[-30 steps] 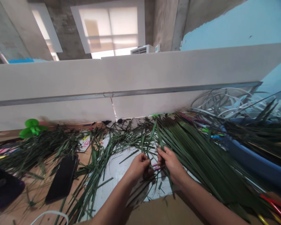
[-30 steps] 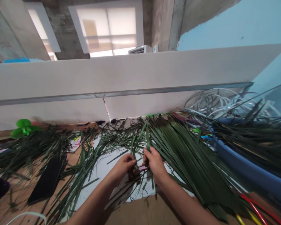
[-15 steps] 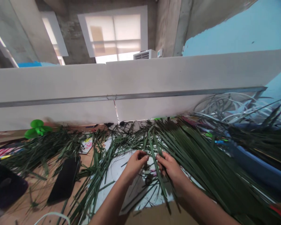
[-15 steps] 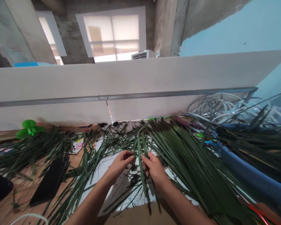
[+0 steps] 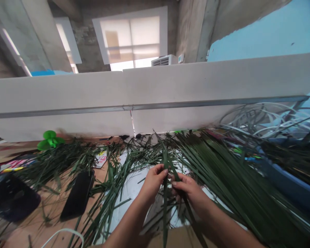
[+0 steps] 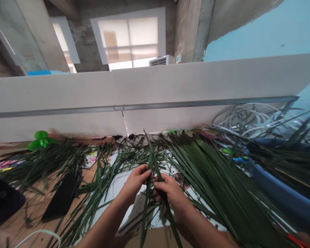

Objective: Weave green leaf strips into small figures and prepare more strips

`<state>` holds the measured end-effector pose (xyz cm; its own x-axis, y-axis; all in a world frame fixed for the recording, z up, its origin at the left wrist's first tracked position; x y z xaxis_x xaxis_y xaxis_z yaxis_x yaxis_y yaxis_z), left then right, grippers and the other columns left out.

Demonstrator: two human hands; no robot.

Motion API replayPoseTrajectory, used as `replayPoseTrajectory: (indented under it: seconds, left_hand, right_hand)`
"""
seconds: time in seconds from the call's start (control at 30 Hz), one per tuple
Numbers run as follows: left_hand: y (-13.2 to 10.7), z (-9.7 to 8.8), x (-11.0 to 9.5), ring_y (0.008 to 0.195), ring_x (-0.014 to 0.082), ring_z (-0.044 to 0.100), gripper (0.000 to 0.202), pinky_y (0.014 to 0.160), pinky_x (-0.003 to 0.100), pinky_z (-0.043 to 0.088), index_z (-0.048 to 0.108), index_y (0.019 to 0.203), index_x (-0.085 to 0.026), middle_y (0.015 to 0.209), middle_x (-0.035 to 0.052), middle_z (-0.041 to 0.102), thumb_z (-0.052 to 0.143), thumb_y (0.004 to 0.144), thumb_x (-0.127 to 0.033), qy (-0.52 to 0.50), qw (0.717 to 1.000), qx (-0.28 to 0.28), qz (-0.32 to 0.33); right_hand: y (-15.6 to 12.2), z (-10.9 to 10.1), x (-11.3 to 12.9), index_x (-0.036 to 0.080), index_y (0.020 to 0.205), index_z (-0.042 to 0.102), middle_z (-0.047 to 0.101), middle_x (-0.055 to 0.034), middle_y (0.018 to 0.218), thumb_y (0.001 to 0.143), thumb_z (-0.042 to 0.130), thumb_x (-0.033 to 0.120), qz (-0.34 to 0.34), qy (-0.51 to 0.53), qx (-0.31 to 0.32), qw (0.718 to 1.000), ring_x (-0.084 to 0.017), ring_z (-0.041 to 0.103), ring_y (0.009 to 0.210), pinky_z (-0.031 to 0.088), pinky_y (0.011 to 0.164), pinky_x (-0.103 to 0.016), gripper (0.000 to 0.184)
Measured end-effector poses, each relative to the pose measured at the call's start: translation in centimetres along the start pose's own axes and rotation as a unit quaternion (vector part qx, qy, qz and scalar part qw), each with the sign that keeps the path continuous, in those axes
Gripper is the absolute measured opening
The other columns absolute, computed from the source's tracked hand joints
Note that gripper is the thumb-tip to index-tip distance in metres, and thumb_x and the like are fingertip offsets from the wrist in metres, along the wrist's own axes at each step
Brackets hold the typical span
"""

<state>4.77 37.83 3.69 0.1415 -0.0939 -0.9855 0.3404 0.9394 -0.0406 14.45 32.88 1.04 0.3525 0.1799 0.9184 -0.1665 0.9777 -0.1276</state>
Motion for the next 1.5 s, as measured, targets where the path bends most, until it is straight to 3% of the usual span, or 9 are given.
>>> replayPoseTrajectory:
  seconds: [0.17,0.37,0.5,0.6,0.83,1.1,1.27,1.5]
  left_hand:
    - [-0.6,1.6,-0.1,0.062,0.0111,0.048,0.037,0.061,0.024,0.036,0.076,0.09,-0.012,0.07,0.0006,0.063,0.079,0.065,-0.039,-0.016,0.998,0.061,-0.019]
    - [-1.3,2.8,0.8,0.061,0.0109,0.051,0.053,0.061,0.024,0.038,0.074,0.114,-0.016,0.076,0.0007,0.065,0.081,0.065,-0.036,-0.035,0.99,0.118,-0.065]
    - [-0.8,2.4,1.4,0.057,0.0114,0.051,0.057,0.058,0.024,0.037,0.071,0.119,-0.016,0.066,-0.001,0.063,0.08,0.066,-0.034,-0.047,0.991,0.107,-0.068]
    - [-0.3,1.9,1.5,0.055,0.0114,0.051,0.046,0.056,0.024,0.038,0.074,0.107,-0.013,0.06,-0.0015,0.06,0.078,0.064,-0.031,-0.051,0.994,0.083,-0.059]
    - [0.0,1.1,1.6,0.054,0.0114,0.049,0.041,0.055,0.025,0.037,0.071,0.099,-0.013,0.059,-0.0026,0.057,0.074,0.062,-0.029,-0.057,0.996,0.045,-0.057]
    - [-0.2,0.7,1.4,0.057,0.0124,0.05,0.038,0.056,0.025,0.036,0.07,0.101,-0.014,0.065,-0.0016,0.059,0.072,0.069,-0.034,0.002,0.998,0.033,-0.06]
    - [-0.5,1.6,0.1,0.065,0.0134,0.052,0.032,0.06,0.025,0.038,0.071,0.089,-0.014,0.078,0.0025,0.065,0.074,0.072,-0.041,0.054,0.998,0.042,0.011]
    - [-0.4,0.5,0.4,0.053,0.0098,0.043,0.035,0.052,0.024,0.032,0.059,0.072,-0.017,0.063,-0.0028,0.056,0.079,0.065,-0.045,0.014,1.0,-0.014,-0.007]
  right_hand:
    - [0.3,-1.6,0.9,0.018,0.088,0.064,0.057,0.005,0.058,0.072,0.079,0.039,-0.032,-0.009,-0.05,0.998,-0.009,0.045,0.047,0.034,0.046,-0.02,0.031]
    - [0.9,-2.9,0.7,0.018,0.089,0.065,0.053,0.0068,0.06,0.068,0.084,0.039,-0.042,0.039,-0.074,0.996,-0.008,0.044,0.049,0.035,0.047,-0.021,0.036]
    - [1.0,-3.2,0.7,0.018,0.09,0.067,0.054,0.0059,0.059,0.066,0.085,0.041,-0.038,0.024,-0.081,0.996,-0.011,0.047,0.05,0.037,0.05,-0.024,0.038]
    - [1.1,-3.4,1.2,0.017,0.085,0.069,0.057,0.0038,0.06,0.065,0.085,0.044,-0.054,-0.004,-0.084,0.995,-0.012,0.049,0.053,0.038,0.052,-0.025,0.038]
    - [1.0,-3.5,2.0,0.017,0.076,0.069,0.054,0.0051,0.055,0.061,0.086,0.048,-0.074,-0.044,-0.095,0.992,-0.01,0.042,0.05,0.032,0.049,-0.024,0.039]
    - [0.6,-2.7,2.1,0.018,0.076,0.067,0.058,0.0037,0.06,0.063,0.083,0.044,-0.059,-0.033,-0.081,0.994,-0.012,0.047,0.054,0.039,0.053,-0.025,0.034]
    - [0.4,-1.6,1.9,0.017,0.076,0.068,0.06,0.0025,0.064,0.064,0.081,0.038,-0.054,-0.069,-0.047,0.995,-0.013,0.048,0.059,0.036,0.058,-0.025,0.027]
    - [0.3,-1.3,2.0,0.018,0.075,0.067,0.057,0.0041,0.062,0.066,0.08,0.039,-0.05,-0.074,-0.032,0.996,-0.011,0.045,0.055,0.033,0.056,-0.025,0.027]
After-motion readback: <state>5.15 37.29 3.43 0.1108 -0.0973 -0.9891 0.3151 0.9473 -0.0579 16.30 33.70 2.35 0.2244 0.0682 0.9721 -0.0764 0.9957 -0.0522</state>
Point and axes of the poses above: each hand's wrist, its own y-axis towards the middle knuckle, its own z-axis out of the palm, x = y × z, the point moved 9 cm from there along y, towards the middle knuckle
